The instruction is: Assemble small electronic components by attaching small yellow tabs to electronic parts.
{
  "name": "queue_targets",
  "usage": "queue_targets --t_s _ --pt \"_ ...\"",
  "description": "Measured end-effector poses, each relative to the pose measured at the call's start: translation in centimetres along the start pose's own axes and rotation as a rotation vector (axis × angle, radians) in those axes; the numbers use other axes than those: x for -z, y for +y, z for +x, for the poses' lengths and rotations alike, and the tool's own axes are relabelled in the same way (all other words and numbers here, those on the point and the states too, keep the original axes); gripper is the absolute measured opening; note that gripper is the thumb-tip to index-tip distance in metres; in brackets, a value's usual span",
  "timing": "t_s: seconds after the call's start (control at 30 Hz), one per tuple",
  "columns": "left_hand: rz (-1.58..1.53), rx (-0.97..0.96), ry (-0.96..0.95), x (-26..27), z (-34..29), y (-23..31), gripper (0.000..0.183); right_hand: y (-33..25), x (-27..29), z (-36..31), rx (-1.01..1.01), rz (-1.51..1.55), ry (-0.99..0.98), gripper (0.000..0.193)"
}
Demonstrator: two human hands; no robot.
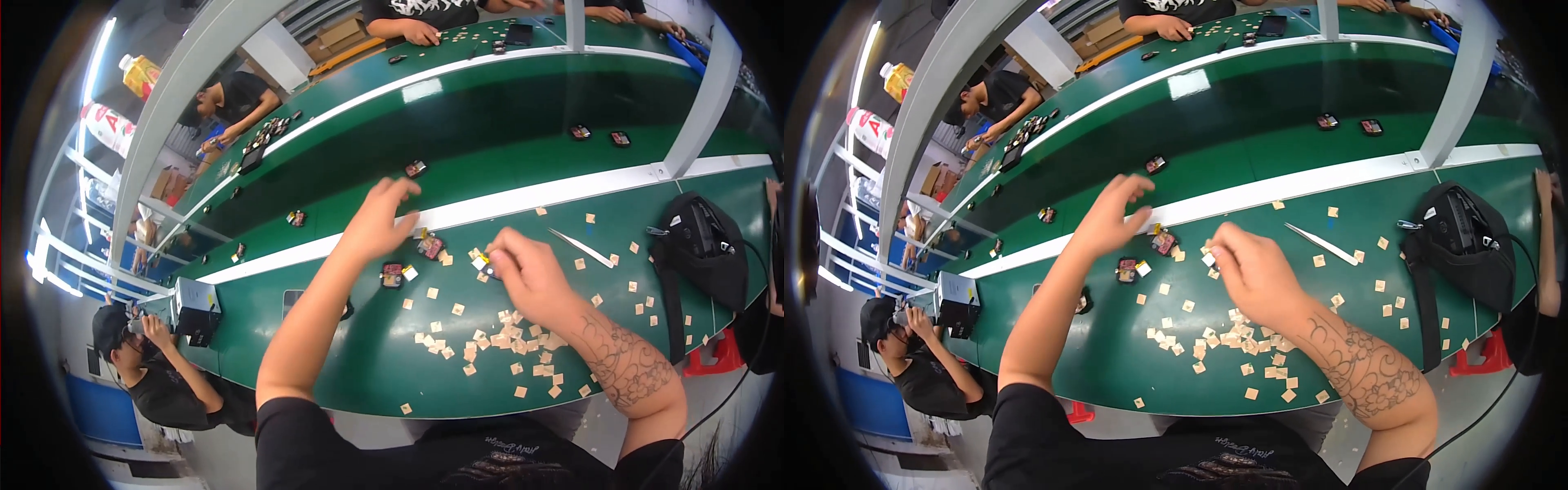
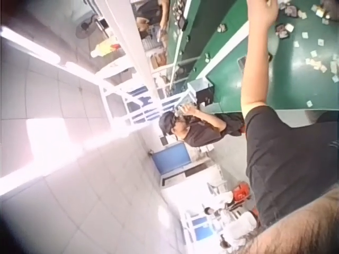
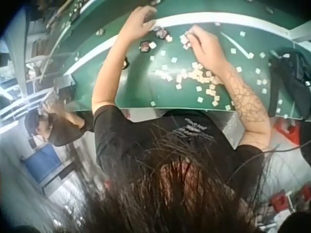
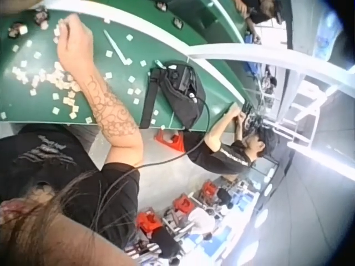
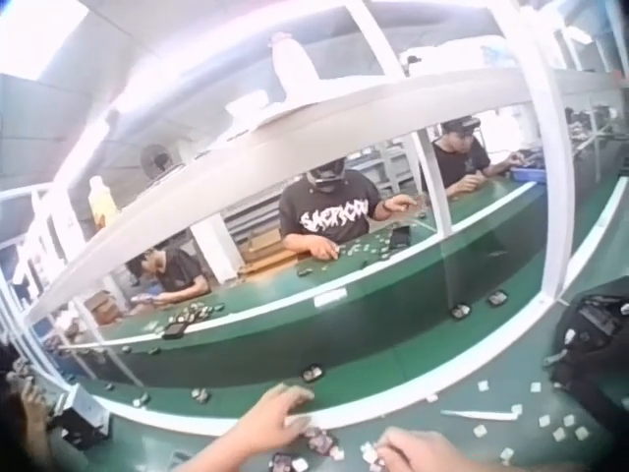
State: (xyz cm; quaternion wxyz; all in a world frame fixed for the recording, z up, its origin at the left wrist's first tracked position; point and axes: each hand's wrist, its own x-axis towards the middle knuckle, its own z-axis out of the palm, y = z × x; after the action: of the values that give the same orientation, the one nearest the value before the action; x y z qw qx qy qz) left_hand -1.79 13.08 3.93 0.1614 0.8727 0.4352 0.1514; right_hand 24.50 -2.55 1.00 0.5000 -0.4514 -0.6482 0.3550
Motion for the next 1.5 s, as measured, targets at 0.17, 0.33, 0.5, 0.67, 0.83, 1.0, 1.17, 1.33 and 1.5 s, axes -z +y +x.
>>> queue_targets --t_s 0.17,0.33,0.5,0.67,0.83,1.0,1.17,1.33,1.5 --pt "-0.116 -0.087 -0.175 -0.1 -4.5 3.8 0.062 -0.6 -0.5 -0.2 0.056 -0.057 -0.098 0.008" --pt "-0.130 -0.221 -0.155 -2.6 -5.4 5.1 0.067 -2.0 -0.5 -0.5 -0.128 -0.081 -0.194 0.010" --pt "-0.239 -0.264 -0.244 -2.7 -8.0 7.2 0.063 -0.6 -0.9 -0.6 -0.090 0.008 -0.128 0.009" --pt "-0.233 -0.334 -0.329 -3.0 -11.4 8.1 0.066 -0.6 -1.0 -0.1 -0.058 -0.050 -0.171 0.011" --pt "0.099 -0.399 0.084 -3.0 -12.0 7.0 0.069 -0.3 -0.8 0.2 0.080 -0.127 -0.134 0.020" --pt "-0.022 -0.190 0.019 -2.2 -13.4 6.9 0.085 -2.8 -0.7 -0.2 0.119 -0.292 -0.246 0.022" --pt "-0.082 -0.219 -0.026 -4.2 -13.5 7.4 0.088 -3.3 -0.7 -0.6 0.092 -0.353 -0.548 0.026" --pt "-0.188 -0.336 -0.027 -5.0 -11.8 6.6 0.084 -2.6 -0.7 -0.7 0.228 -0.588 -0.568 0.029" --pt "-0.283 -0.337 -0.061 -4.9 -11.4 6.3 0.082 -3.7 -1.0 -1.0 0.185 -0.774 -0.584 0.029"
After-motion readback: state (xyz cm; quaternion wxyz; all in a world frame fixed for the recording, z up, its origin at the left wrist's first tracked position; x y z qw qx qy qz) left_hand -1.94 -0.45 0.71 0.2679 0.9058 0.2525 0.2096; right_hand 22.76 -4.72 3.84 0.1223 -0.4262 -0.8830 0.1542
